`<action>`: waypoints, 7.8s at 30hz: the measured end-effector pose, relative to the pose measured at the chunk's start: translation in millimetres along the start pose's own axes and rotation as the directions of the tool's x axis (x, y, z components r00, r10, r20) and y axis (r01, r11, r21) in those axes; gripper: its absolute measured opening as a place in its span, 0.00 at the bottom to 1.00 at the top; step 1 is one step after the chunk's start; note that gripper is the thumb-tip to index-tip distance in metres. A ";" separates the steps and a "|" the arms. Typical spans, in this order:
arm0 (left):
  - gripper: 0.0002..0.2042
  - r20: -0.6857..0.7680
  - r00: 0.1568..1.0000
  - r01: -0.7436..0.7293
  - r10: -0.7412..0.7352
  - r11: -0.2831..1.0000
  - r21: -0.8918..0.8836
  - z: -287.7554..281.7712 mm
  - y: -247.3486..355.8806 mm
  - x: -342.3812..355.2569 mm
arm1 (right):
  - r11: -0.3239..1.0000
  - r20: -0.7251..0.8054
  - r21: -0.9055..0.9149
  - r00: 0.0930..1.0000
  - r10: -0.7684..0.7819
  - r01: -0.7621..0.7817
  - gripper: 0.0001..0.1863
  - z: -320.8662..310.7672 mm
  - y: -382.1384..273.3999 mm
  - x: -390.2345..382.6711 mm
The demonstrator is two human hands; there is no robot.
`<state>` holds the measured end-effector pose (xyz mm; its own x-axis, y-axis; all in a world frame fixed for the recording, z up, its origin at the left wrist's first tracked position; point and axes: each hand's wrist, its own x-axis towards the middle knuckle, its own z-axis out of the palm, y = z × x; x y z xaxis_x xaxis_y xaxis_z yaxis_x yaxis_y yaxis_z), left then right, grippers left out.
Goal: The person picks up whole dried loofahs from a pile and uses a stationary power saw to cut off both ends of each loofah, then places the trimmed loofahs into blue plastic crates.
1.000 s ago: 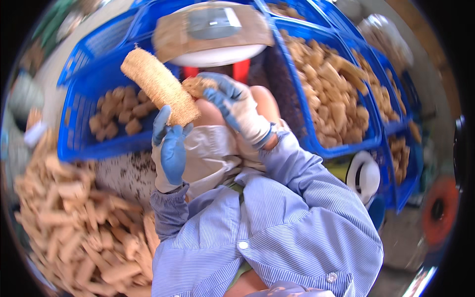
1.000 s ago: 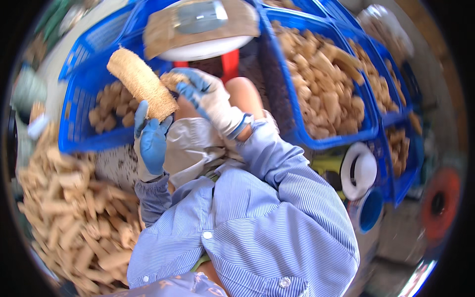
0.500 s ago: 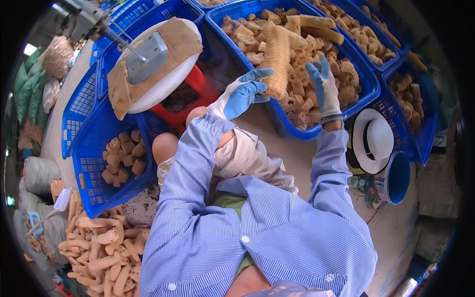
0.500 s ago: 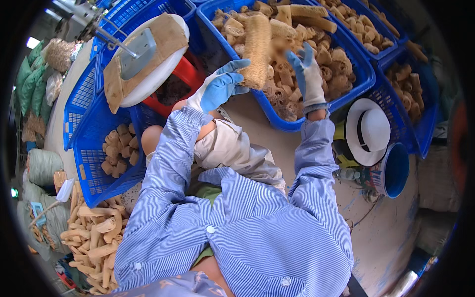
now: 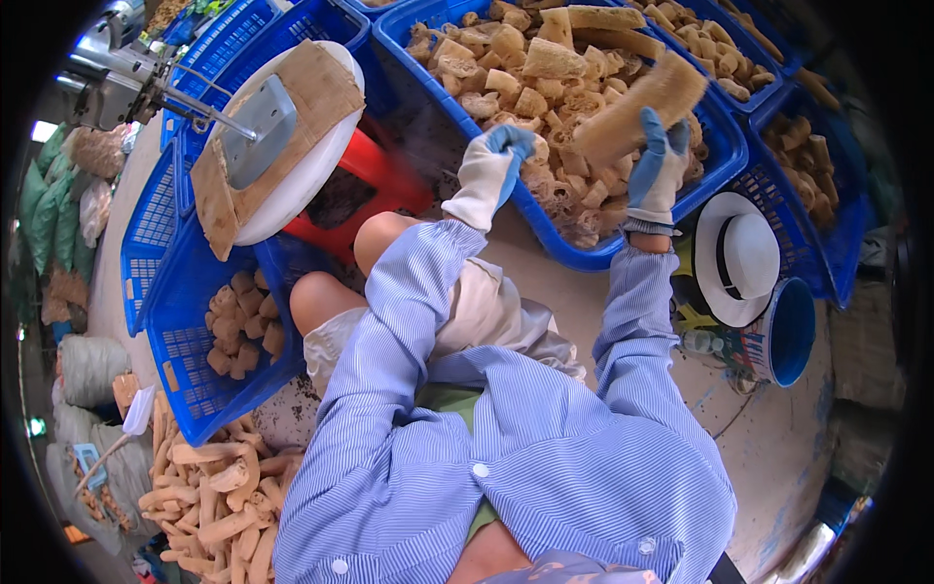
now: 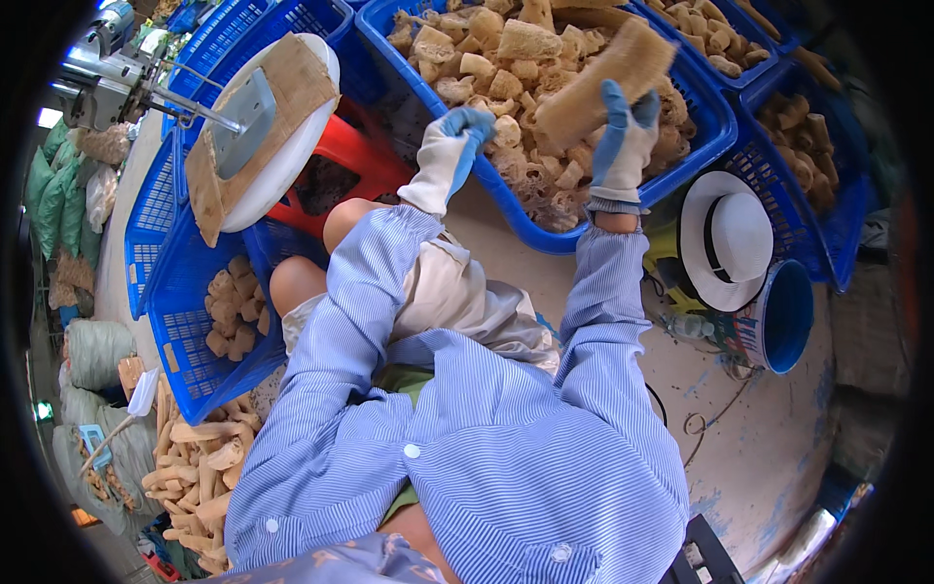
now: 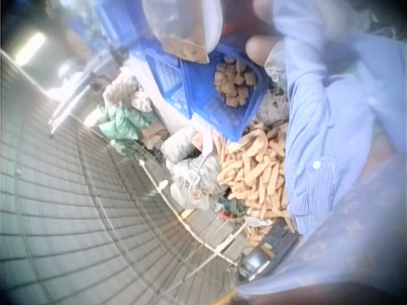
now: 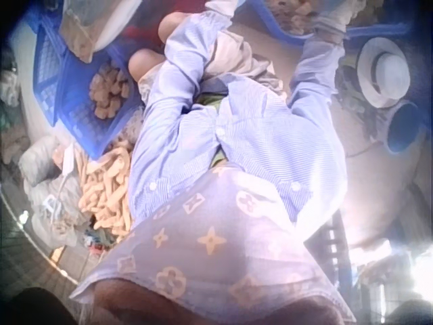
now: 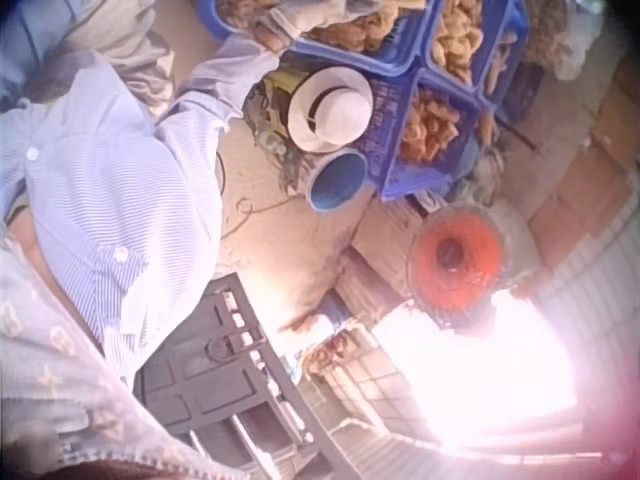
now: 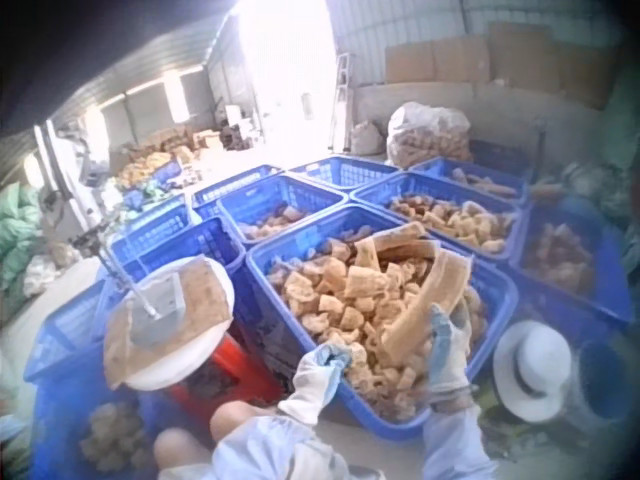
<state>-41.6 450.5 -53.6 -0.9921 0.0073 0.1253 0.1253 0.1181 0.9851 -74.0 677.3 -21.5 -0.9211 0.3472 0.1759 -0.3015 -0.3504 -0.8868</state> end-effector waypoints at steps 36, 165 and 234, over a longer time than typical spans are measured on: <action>0.39 -0.147 0.943 -0.300 0.299 0.954 0.015 -35.6 5.0 -47.5 | 0.943 0.154 0.167 0.953 0.262 -0.286 0.27 87.2 28.4 -66.3; 0.32 -0.337 0.941 -0.108 0.040 0.977 -0.184 -150.2 77.4 -37.6 | -0.170 0.929 -0.285 0.316 0.195 0.943 0.58 208.8 -38.1 -44.7; 0.27 -0.826 0.494 0.153 0.271 0.908 0.389 -515.0 13.3 -83.5 | 0.748 0.746 -0.593 0.552 0.372 0.297 0.13 497.6 151.9 -117.7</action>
<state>46.8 -60.0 9.8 -0.4495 -0.7849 0.4264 -0.0406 0.4948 0.8680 -134.0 150.4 35.8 -0.8042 -0.5881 0.0862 -0.3536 0.3568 -0.8647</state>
